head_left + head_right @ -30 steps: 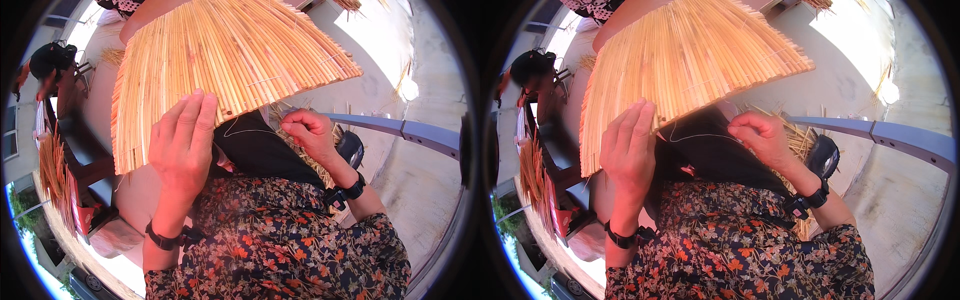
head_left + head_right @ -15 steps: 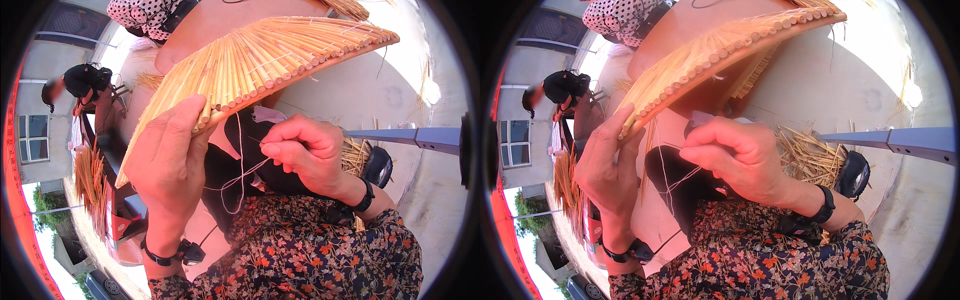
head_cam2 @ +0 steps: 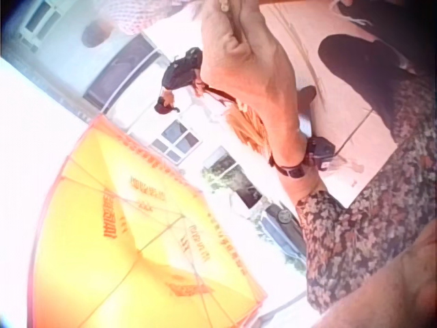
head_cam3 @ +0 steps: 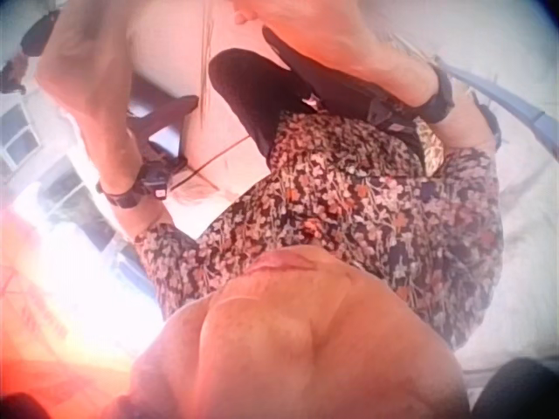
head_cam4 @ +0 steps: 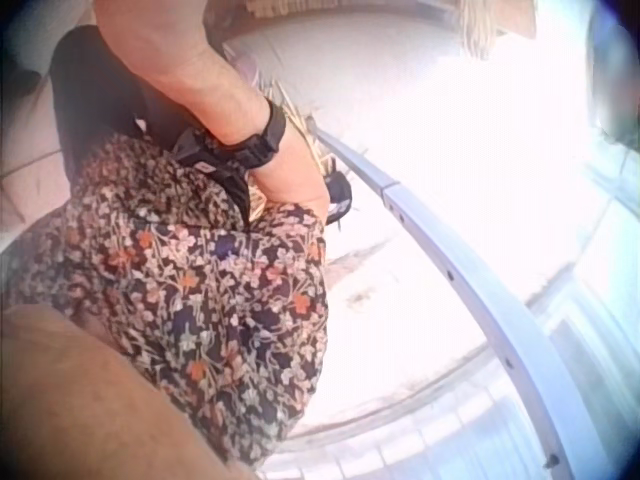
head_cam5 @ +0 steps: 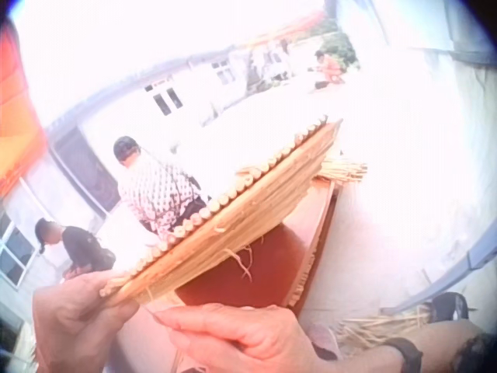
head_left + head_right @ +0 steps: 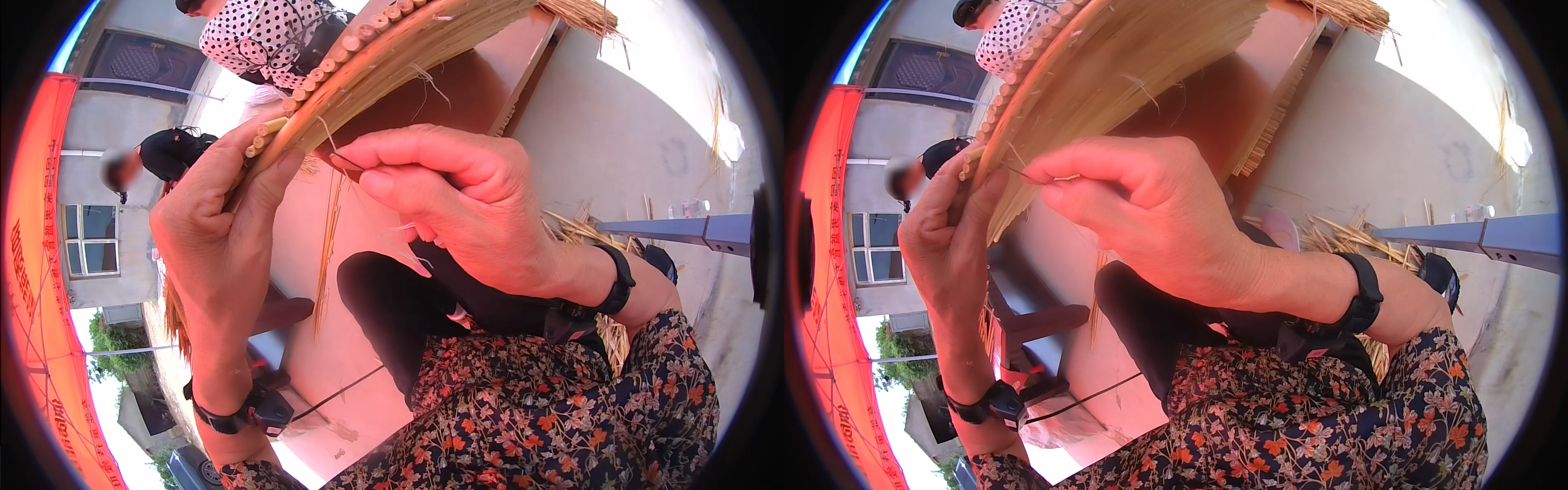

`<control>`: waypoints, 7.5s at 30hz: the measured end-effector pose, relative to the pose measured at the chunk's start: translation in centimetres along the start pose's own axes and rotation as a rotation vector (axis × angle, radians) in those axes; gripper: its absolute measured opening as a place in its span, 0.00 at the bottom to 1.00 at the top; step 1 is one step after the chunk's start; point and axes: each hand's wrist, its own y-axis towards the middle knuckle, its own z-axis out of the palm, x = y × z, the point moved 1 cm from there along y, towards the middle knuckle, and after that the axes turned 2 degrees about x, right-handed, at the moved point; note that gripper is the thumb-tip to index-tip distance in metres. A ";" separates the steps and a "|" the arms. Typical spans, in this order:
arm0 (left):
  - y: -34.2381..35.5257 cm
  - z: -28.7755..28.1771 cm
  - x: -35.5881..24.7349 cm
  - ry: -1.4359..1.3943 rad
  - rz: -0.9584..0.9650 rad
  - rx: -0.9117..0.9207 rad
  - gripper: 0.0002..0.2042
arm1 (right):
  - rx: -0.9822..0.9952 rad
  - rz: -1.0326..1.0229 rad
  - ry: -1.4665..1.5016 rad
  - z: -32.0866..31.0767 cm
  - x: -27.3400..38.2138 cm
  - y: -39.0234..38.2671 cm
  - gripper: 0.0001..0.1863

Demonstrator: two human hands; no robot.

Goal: The person weaves a bamboo mat by hand, using a needle and white thread to stitch parallel bamboo strips together. They repeatedly pass the needle through the strips and pull the thread tight to secure the structure.

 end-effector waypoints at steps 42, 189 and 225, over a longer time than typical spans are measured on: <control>-8.7 11.5 -3.1 0.234 0.099 0.001 0.24 | -0.271 0.407 0.176 -5.3 -2.6 -11.1 0.11; -20.5 14.3 8.6 0.208 0.096 0.118 0.22 | 1.065 0.203 -1.108 -5.1 -6.3 -0.1 0.06; -20.3 15.1 9.0 0.180 0.085 0.009 0.19 | 1.136 0.336 -1.250 -2.3 -5.5 -1.7 0.07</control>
